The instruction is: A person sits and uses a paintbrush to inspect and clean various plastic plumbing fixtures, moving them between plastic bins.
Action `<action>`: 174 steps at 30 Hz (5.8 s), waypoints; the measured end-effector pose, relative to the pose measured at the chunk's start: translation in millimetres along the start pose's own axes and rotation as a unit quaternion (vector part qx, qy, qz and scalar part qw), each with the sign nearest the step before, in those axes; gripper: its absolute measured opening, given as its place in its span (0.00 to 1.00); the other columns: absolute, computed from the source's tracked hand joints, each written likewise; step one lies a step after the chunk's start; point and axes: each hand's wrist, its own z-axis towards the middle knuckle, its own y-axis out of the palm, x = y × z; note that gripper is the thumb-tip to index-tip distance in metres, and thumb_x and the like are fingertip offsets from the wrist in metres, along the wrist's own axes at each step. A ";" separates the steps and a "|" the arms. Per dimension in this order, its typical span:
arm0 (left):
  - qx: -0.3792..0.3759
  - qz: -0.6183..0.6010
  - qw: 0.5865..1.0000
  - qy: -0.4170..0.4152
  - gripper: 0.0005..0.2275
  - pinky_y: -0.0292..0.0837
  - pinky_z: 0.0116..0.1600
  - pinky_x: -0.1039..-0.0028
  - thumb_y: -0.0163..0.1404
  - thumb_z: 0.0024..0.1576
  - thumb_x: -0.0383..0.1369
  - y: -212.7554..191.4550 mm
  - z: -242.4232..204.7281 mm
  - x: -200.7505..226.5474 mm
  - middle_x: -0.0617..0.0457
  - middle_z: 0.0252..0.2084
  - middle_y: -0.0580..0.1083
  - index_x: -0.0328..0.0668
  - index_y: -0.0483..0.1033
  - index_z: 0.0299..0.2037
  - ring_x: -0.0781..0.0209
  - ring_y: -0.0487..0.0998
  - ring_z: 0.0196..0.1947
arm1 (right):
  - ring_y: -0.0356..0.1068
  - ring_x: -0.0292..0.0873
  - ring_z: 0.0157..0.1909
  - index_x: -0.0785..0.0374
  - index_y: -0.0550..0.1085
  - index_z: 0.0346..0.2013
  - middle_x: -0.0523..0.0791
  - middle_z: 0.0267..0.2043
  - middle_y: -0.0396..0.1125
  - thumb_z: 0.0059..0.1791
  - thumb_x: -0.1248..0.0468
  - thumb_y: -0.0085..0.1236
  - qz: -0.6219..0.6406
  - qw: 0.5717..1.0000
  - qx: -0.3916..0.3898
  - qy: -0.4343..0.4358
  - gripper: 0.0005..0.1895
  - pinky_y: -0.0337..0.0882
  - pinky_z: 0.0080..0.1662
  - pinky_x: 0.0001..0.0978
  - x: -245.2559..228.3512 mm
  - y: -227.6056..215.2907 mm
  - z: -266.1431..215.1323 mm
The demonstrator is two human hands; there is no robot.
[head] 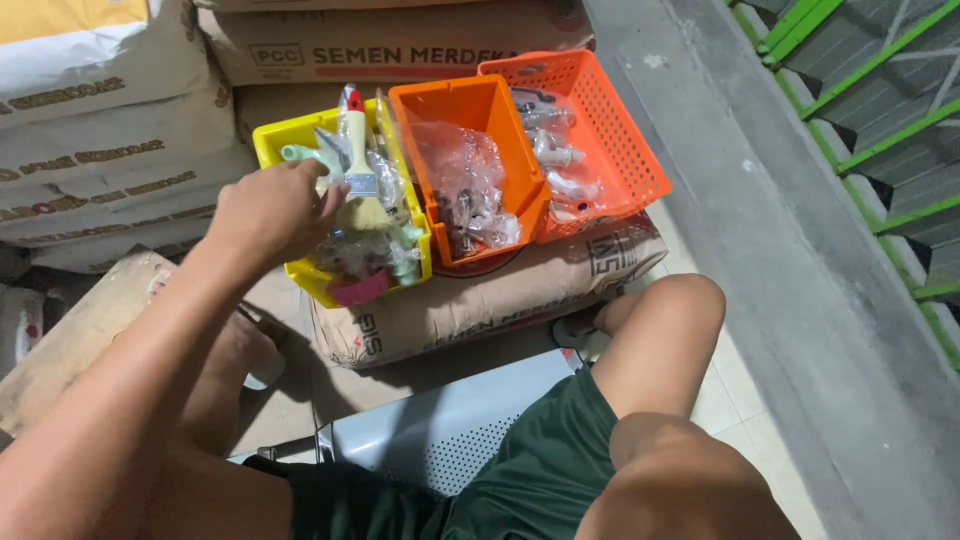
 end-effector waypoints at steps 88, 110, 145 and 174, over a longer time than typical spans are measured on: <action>0.129 -0.375 0.899 0.187 0.10 0.79 0.44 0.60 0.54 0.61 0.30 -57.3 -51.1 91.1 0.37 0.33 0.81 0.29 0.82 0.46 0.46 0.84 0.31 | 0.57 0.37 0.30 0.58 0.65 0.44 0.41 0.28 0.54 0.53 0.65 0.48 -0.077 0.796 0.568 0.192 0.06 0.64 0.32 0.27 130.2 -80.1 -53.5; 0.149 -0.320 0.911 0.214 0.08 0.78 0.49 0.55 0.54 0.60 0.28 -58.0 -38.5 80.5 0.41 0.35 0.82 0.36 0.83 0.46 0.43 0.85 0.36 | 0.53 0.37 0.30 0.61 0.62 0.49 0.40 0.29 0.49 0.54 0.65 0.45 -0.121 0.821 0.529 0.178 0.09 0.63 0.32 0.29 138.5 -80.7 -63.6; 0.144 -0.343 0.887 0.275 0.08 0.81 0.49 0.61 0.58 0.58 0.26 -57.1 -53.4 113.5 0.38 0.39 0.81 0.31 0.83 0.45 0.45 0.85 0.40 | 0.50 0.36 0.22 0.52 0.65 0.21 0.35 0.19 0.43 0.49 0.40 0.58 0.127 0.719 0.632 0.260 0.24 0.69 0.31 0.30 138.9 -71.3 -55.3; 0.297 -0.278 0.844 0.350 0.03 0.77 0.43 0.67 0.59 0.58 0.25 -26.3 -32.2 98.4 0.55 0.36 0.78 0.45 0.80 0.36 0.51 0.82 0.36 | 0.44 0.30 0.21 0.54 0.72 0.30 0.32 0.17 0.41 0.51 0.50 0.50 0.131 0.746 0.593 0.274 0.14 0.55 0.29 0.21 121.6 -66.6 -38.4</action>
